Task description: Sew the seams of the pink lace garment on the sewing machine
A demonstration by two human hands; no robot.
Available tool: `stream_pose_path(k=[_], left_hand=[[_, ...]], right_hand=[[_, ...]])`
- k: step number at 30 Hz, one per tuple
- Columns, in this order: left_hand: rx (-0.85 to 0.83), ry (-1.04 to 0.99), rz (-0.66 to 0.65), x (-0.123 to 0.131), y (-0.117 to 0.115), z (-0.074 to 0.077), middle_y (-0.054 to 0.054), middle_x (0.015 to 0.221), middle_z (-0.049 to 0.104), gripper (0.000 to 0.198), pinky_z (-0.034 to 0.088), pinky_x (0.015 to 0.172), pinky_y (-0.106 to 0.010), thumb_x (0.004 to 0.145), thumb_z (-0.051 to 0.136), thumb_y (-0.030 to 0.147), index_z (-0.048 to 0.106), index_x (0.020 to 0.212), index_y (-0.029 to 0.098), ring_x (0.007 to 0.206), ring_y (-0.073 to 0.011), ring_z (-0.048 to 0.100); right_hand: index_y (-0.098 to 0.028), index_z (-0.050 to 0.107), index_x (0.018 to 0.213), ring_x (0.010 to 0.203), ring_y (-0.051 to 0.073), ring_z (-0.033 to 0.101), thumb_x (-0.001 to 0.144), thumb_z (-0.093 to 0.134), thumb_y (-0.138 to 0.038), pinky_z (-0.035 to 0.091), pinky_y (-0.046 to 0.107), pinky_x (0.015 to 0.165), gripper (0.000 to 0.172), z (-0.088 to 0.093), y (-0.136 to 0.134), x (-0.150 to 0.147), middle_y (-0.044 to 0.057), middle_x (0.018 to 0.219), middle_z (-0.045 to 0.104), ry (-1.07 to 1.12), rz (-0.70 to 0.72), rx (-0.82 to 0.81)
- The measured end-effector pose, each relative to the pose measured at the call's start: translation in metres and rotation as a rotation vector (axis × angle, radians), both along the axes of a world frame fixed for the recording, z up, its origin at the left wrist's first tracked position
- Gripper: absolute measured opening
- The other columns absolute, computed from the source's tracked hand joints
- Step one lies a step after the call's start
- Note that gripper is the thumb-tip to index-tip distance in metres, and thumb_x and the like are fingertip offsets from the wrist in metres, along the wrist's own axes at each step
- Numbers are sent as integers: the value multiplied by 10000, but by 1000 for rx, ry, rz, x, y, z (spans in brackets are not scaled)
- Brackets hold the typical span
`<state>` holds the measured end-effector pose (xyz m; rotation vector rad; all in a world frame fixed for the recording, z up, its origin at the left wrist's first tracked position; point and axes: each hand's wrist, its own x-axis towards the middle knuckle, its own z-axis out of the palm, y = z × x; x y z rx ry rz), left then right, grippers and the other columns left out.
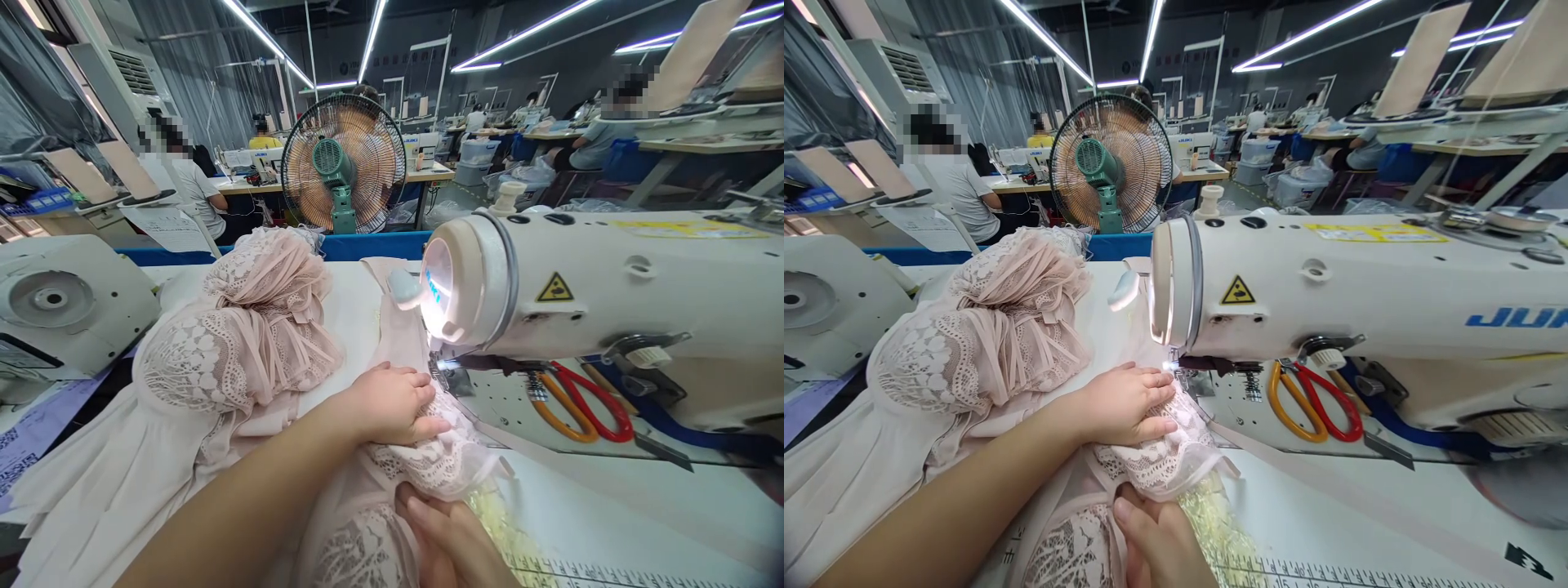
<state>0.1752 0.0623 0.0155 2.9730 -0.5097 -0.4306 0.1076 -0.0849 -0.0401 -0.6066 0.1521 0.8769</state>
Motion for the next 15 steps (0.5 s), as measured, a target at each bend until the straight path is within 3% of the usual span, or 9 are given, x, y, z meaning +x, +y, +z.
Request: stream_pose_path(k=[7,15], left_hand=[[-2,5,23,5,4,1,-91,1469,404,587,331,1091,-439,966,363,520,450,1391,125,1336,-251,386],[-9,5,26,11,8,-2,-110,1476,385,595,306,1105,-482,968,352,518,438,1398,117,1353,-261,363]], right_hand=[[-238,712,970,1163,261,537,670,780,-243,453,383,969,308,3,6,3,48,1072,690,-35,39,52],[-194,680,1076,1144,280,555,660,798,-302,447,418,983,445,7,8,7,99,1107,666,-45,97,39]])
